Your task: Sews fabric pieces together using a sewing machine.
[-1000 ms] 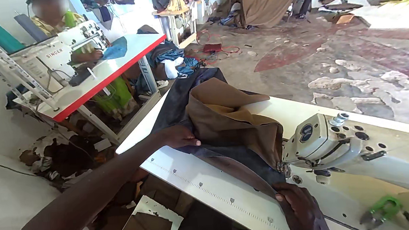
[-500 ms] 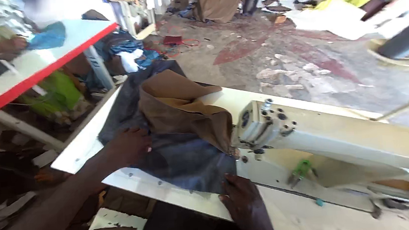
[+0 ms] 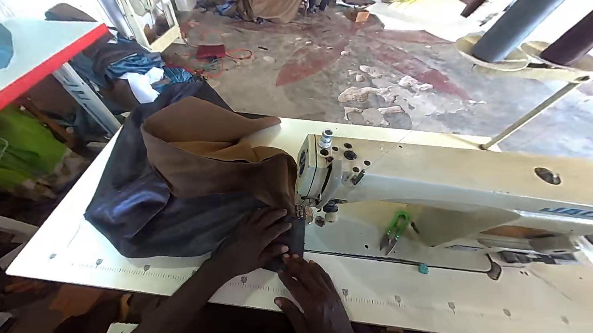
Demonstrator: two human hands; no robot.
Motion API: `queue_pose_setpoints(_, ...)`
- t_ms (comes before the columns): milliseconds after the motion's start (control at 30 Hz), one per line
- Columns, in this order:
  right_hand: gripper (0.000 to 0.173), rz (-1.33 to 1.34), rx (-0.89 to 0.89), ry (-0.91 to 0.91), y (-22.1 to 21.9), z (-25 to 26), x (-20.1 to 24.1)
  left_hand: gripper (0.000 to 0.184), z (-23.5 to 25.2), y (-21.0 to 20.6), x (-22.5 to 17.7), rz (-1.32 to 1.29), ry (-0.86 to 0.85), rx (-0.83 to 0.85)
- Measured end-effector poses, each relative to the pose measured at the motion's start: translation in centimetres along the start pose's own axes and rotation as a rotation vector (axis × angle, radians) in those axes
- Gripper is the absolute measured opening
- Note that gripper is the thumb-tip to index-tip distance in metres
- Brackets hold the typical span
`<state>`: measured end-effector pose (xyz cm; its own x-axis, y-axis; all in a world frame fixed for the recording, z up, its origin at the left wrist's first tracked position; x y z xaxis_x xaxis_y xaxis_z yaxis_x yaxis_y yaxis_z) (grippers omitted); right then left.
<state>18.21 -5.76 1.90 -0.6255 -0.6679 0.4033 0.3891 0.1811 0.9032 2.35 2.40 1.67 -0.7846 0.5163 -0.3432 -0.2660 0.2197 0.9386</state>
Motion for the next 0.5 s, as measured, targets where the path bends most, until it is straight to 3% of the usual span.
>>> queue_pose_setpoints(200, 0.038, 0.075, -0.012, 0.044, 0.9, 0.7, -0.6, 0.052, 1.5, 0.9, -2.8, 0.041, 0.068, -0.094)
queue_pose_setpoints(367, 0.035, 0.202, 0.044, 0.123, 1.8, 0.6, -1.6, 0.050, 2.3, -0.8, -2.1, -0.059, 0.083, -0.125)
queue_pose_setpoints(500, 0.024, 0.371, -0.231, 0.047, 6.1, -1.4, -5.6, 0.046, 2.2, -0.7, -2.2, -0.076, 0.045, -0.168)
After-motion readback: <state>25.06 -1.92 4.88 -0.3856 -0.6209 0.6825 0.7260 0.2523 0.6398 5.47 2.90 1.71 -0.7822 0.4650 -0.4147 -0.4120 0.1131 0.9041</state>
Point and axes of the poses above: each hand's wrist, its own z-axis towards the middle knuckle, its own y-axis out of the back of the hand, x = y × z, the point moved 7 cm from there along z, towards the middle knuckle, and after that the axes turned 14 degrees about x, right-handed, at the moved point
